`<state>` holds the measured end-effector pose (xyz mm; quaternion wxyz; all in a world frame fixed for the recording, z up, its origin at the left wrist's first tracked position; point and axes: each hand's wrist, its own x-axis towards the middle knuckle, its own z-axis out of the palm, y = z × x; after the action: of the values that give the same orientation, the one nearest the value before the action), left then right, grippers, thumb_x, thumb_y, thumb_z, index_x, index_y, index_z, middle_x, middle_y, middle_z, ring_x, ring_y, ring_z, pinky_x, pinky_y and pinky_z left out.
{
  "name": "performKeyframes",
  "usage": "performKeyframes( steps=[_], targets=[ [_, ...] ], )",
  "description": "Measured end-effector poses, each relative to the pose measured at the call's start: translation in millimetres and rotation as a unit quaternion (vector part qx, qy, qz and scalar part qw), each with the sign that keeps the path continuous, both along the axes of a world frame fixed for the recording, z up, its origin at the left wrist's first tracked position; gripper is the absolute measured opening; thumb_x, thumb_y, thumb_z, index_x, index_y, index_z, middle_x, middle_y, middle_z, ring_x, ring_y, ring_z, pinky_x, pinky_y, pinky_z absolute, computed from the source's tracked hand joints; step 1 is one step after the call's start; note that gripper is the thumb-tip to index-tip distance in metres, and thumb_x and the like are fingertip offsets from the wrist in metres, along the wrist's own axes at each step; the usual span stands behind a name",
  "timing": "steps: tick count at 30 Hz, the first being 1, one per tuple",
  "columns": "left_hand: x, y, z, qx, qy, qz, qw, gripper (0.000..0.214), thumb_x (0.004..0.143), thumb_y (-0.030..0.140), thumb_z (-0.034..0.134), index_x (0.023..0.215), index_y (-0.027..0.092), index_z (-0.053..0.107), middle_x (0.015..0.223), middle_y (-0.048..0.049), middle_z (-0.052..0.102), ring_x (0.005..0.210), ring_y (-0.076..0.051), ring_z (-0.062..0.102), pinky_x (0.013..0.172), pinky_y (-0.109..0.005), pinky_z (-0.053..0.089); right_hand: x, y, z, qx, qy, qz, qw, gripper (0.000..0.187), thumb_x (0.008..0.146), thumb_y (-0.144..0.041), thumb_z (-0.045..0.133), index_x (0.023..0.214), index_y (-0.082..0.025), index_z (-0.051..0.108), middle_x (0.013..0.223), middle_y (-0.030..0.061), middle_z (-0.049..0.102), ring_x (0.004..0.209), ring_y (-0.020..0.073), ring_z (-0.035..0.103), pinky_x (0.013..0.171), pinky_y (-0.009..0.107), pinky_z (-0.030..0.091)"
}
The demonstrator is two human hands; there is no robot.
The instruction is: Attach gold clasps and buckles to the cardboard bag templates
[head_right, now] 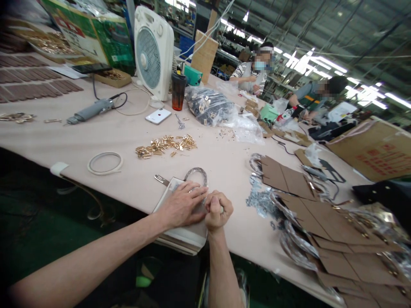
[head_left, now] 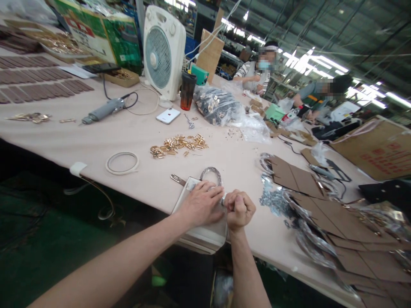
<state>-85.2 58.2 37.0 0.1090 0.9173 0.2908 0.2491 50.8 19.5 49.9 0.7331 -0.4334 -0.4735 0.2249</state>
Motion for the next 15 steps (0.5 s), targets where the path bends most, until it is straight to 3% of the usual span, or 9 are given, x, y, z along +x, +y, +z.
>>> performKeyframes(
  steps=[6,10,12,15],
  targets=[
    [0.1,0.4,1.9,-0.015,0.004,-0.003,1.000,0.061,0.092,0.056,0.065,0.141,0.020,0.060,0.151,-0.0067,0.059,0.138,-0.028,0.048,0.123,-0.045,0.025,13.3,17.9,15.9,-0.061,0.086,0.038,0.994,0.037,0.095,-0.038,0.062,0.064,-0.021,0.052,0.051,-0.0085,0.037,0.038,0.0057,0.028,0.038,0.019,0.022],
    [0.2,0.0,-0.9,-0.012,0.006,0.005,1.000,0.064,0.093,0.058,0.063,0.144,0.019,0.056,0.152,-0.0084,0.058,0.141,-0.028,0.047,0.124,-0.044,0.024,17.4,19.9,33.8,-0.022,0.121,0.026,0.992,0.038,0.097,-0.039,0.060,0.065,-0.021,0.049,0.051,-0.0097,0.034,0.037,0.0048,0.025,0.037,0.018,0.021],
    [0.9,-0.3,-2.9,-0.012,0.001,0.006,1.000,0.064,0.094,0.058,0.062,0.144,0.018,0.057,0.152,-0.0083,0.058,0.142,-0.027,0.047,0.125,-0.043,0.023,14.7,20.2,34.0,-0.009,0.114,0.005,0.993,0.039,0.097,-0.040,0.059,0.065,-0.021,0.048,0.051,-0.0095,0.034,0.037,0.0050,0.026,0.037,0.018,0.022],
    [2.0,-0.3,-4.6,-0.018,-0.006,0.013,1.000,0.067,0.093,0.059,0.063,0.144,0.017,0.057,0.152,-0.0089,0.058,0.142,-0.027,0.047,0.126,-0.043,0.023,8.8,22.2,26.7,-0.058,0.090,0.011,0.994,0.040,0.097,-0.042,0.061,0.065,-0.021,0.047,0.050,-0.0092,0.035,0.038,0.0058,0.030,0.037,0.018,0.024]
  ],
)
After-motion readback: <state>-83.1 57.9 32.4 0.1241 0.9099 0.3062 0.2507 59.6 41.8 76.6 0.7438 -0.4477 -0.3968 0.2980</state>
